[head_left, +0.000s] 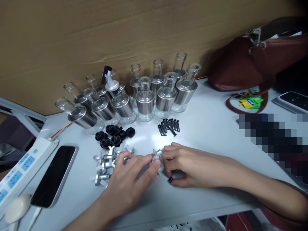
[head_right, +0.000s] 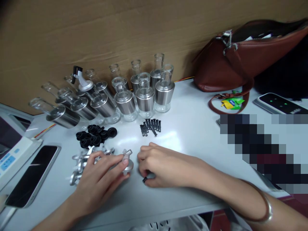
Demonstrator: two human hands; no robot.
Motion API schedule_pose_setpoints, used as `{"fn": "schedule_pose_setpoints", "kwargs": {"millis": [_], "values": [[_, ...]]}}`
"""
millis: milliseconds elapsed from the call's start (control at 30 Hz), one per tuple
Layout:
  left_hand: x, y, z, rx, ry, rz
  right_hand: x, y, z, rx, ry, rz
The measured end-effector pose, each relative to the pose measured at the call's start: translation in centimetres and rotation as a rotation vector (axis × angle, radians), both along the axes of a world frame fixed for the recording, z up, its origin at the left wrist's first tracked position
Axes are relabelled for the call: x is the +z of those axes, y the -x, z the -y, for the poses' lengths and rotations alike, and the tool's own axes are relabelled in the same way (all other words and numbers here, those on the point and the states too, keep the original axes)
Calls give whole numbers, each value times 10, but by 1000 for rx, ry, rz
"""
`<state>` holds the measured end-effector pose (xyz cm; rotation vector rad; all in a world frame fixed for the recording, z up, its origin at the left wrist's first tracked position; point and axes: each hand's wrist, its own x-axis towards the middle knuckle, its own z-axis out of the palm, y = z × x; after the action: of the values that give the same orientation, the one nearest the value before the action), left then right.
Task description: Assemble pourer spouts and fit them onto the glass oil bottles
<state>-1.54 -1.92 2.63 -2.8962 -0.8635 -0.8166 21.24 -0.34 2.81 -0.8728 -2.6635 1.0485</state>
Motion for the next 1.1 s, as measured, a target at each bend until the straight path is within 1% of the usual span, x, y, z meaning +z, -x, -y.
{"fn": "schedule_pose_setpoints", "kwargs": {"millis": [100,233,333,400,467,633,700,867,1100], "values": [[0,-1,-1,-3,-25,23,2,-3,-4,-118,-56,-111],[3,-3,-1,-5,-33,46,6,-6,-7,-405,-138,-314],[4,-4,0,3,-24,51,9,-7,-8,-629,-147,-477],[5,-3,0,6,-18,54,9,-8,-8,-715,-141,-576],[5,-3,0,8,-13,46,10,-8,-8,-720,-131,-654],[5,-3,0,-7,-13,34,8,-5,-6,-570,-124,-693],[5,-3,0,-8,-12,35,7,-4,-4,-534,-141,-709],[3,-2,1,-10,3,25,7,1,-3,-546,-148,-750],[3,0,1,-9,-11,31,10,1,-2,-490,-146,-734]]}}
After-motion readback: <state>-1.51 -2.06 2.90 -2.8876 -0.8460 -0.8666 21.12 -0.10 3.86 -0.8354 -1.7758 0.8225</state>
